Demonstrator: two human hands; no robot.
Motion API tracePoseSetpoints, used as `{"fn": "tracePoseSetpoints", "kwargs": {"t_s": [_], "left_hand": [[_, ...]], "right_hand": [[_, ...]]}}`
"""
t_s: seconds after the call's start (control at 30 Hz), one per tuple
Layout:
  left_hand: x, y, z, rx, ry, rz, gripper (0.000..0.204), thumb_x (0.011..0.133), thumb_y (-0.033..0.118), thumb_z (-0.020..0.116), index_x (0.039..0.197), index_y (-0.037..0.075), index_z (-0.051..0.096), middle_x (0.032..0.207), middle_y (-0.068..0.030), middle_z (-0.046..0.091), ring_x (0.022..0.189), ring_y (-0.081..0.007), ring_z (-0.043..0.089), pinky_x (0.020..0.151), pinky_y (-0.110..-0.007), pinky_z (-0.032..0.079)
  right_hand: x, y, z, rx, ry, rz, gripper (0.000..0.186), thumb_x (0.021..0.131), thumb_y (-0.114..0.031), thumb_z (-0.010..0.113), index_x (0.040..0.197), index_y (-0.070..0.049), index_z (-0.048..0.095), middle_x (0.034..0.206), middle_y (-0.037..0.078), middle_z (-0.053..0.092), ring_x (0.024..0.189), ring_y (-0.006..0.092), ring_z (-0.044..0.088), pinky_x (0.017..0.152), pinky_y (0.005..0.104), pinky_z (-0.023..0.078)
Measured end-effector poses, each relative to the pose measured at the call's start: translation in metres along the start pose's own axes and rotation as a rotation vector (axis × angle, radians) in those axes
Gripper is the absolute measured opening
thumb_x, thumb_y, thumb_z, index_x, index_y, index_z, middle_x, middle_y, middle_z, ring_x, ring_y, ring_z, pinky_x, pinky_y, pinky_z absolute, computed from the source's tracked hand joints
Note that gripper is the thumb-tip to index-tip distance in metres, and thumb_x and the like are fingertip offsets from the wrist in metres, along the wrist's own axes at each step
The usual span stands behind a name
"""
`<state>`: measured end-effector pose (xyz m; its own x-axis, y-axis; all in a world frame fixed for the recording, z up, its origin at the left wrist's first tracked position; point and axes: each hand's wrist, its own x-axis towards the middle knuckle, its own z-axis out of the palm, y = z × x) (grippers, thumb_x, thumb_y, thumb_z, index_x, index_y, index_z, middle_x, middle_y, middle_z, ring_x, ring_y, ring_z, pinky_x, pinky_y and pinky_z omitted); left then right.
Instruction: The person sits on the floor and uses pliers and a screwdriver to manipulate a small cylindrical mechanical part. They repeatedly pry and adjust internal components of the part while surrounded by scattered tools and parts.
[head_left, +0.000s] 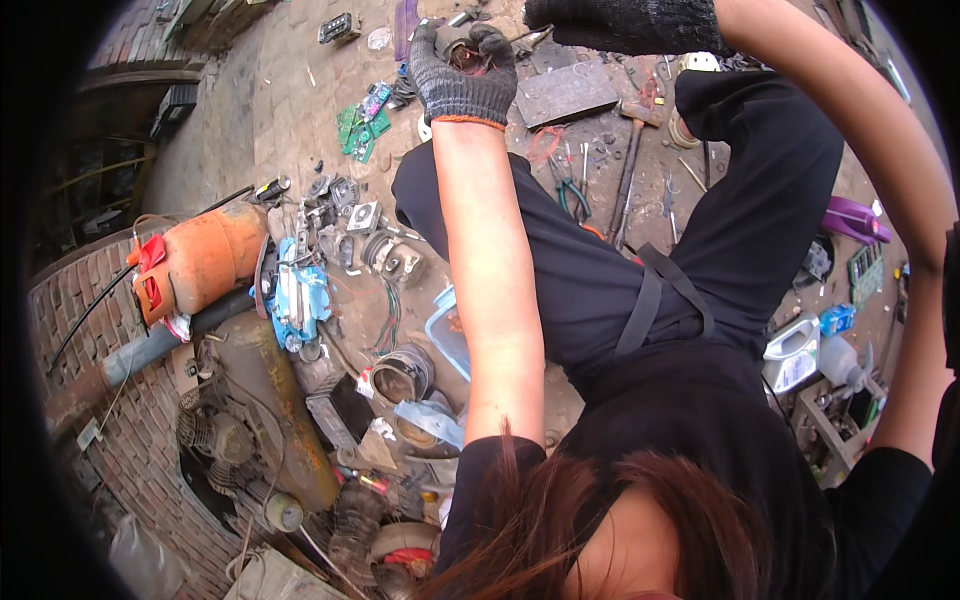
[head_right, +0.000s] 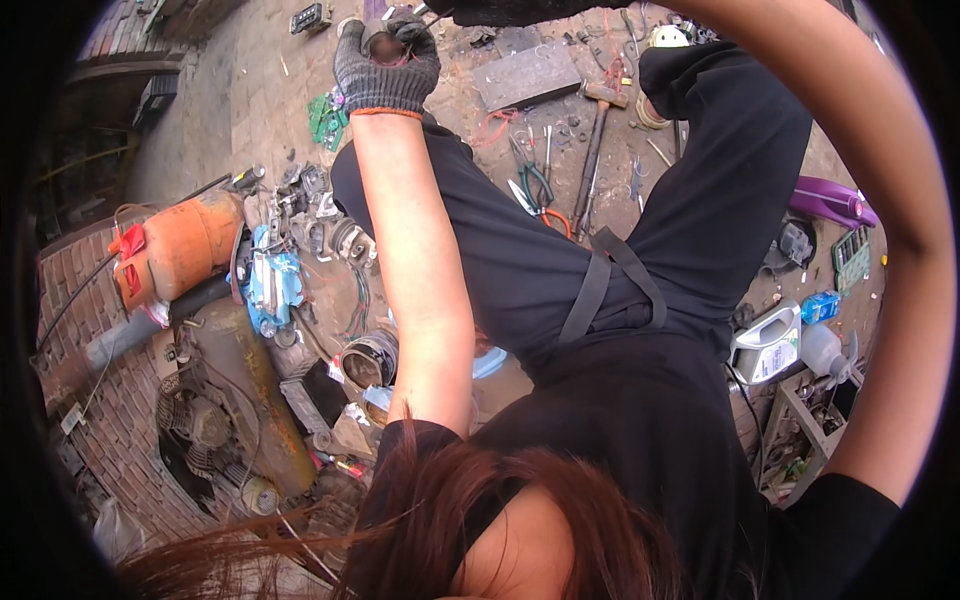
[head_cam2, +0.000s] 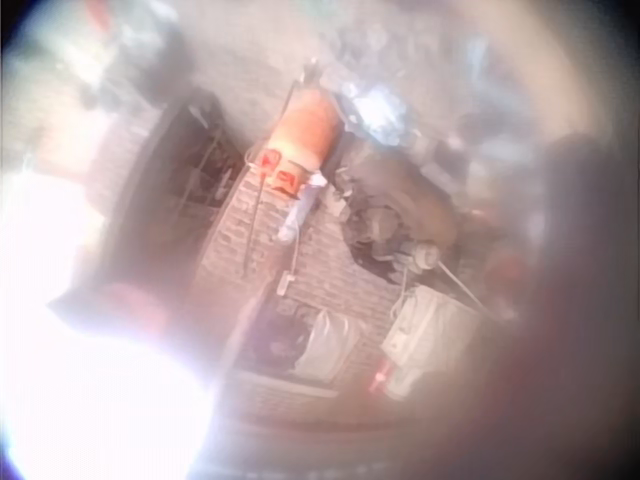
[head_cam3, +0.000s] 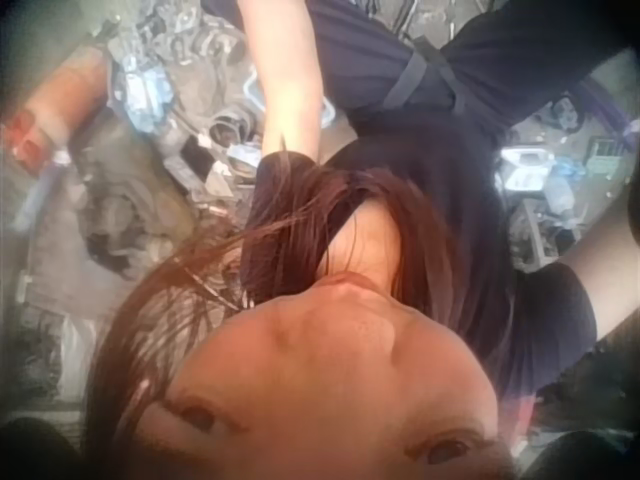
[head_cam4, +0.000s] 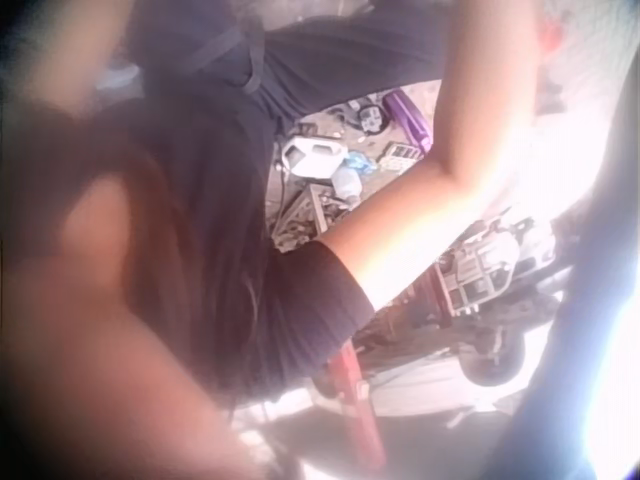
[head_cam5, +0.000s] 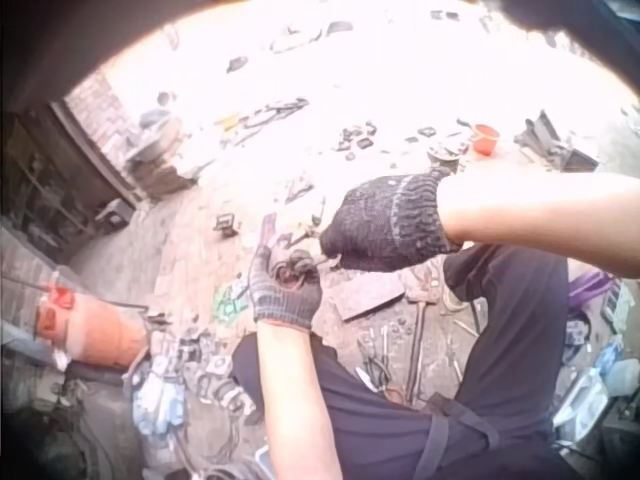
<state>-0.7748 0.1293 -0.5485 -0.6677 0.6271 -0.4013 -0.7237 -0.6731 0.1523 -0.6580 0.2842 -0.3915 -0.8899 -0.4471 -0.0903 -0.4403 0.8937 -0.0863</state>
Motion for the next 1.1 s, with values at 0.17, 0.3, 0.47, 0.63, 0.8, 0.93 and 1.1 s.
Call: {"fn": "tracePoseSetpoints", "kwargs": {"t_s": [0.17,0.3,0.47,0.63,0.8,0.93,1.1], "left_hand": [[-0.005,0.012,-0.005,0.018,0.028,-0.002,0.034,0.084,0.039,0.056,0.095,0.008,0.055,0.075,-0.0092,0.058,0.059,-0.0199,0.056,0.05,-0.03,0.051],[-0.004,-0.002,0.003,0.038,0.103,0.077,0.037,0.084,0.041,0.055,0.096,0.006,0.055,0.075,-0.0099,0.058,0.06,-0.0198,0.056,0.05,-0.031,0.05],[0.001,0.005,-0.008,0.023,0.053,0.0,0.039,0.084,0.042,0.055,0.095,0.005,0.055,0.076,-0.01,0.059,0.061,-0.0198,0.057,0.05,-0.03,0.05],[-0.002,0.003,-0.005,0.018,0.042,0.011,0.038,0.084,0.042,0.055,0.093,0.005,0.055,0.074,-0.0092,0.059,0.062,-0.0195,0.057,0.05,-0.03,0.05],[0.012,-0.002,-0.001,-0.033,-0.072,0.077,0.032,0.088,0.041,0.05,0.085,0.009,0.056,0.072,-0.0063,0.059,0.062,-0.0195,0.058,0.053,-0.031,0.052],[-0.005,0.01,0.006,-0.121,-0.009,0.163,0.032,0.09,0.043,0.048,0.08,0.013,0.056,0.07,-0.0037,0.058,0.064,-0.0216,0.058,0.058,-0.035,0.054],[0.0,0.001,0.005,-0.186,-0.049,0.074,0.036,0.091,0.044,0.048,0.105,0.011,0.053,0.09,-0.0086,0.059,0.072,-0.0239,0.061,0.065,-0.041,0.056]], "right_hand": [[-0.005,-0.009,0.017,0.267,0.104,0.107,0.021,0.084,-0.022,0.056,0.088,-0.003,0.063,0.082,0.019,0.064,0.083,0.0373,0.063,0.074,0.0449,0.049],[-0.004,-0.019,-0.002,-0.027,-0.041,0.124,0.018,0.082,-0.02,0.056,0.09,-0.006,0.064,0.08,0.018,0.065,0.08,0.0356,0.064,0.071,0.046,0.05],[0.001,-0.013,0.003,-0.164,-0.037,0.046,0.016,0.081,-0.018,0.053,0.088,-0.008,0.063,0.077,0.019,0.064,0.076,0.0362,0.064,0.067,0.0471,0.05],[0.001,-0.007,0.009,-0.18,-0.001,0.015,0.015,0.081,-0.017,0.052,0.088,-0.009,0.062,0.074,0.018,0.064,0.074,0.0365,0.064,0.066,0.0474,0.05],[0.0,-0.007,0.01,-0.07,-0.05,0.236,0.019,0.087,-0.023,0.053,0.095,-0.007,0.061,0.079,0.02,0.065,0.077,0.037,0.064,0.068,0.0468,0.05],[-0.011,-0.01,0.015,0.333,0.216,0.14,0.029,0.091,-0.026,0.052,0.106,-0.003,0.061,0.092,0.021,0.065,0.087,0.0377,0.063,0.077,0.044,0.05],[-0.009,-0.013,0.025,0.384,0.27,0.231,0.031,0.092,-0.025,0.052,0.112,-0.002,0.06,0.097,0.022,0.065,0.09,0.0373,0.063,0.08,0.042,0.05]]}}
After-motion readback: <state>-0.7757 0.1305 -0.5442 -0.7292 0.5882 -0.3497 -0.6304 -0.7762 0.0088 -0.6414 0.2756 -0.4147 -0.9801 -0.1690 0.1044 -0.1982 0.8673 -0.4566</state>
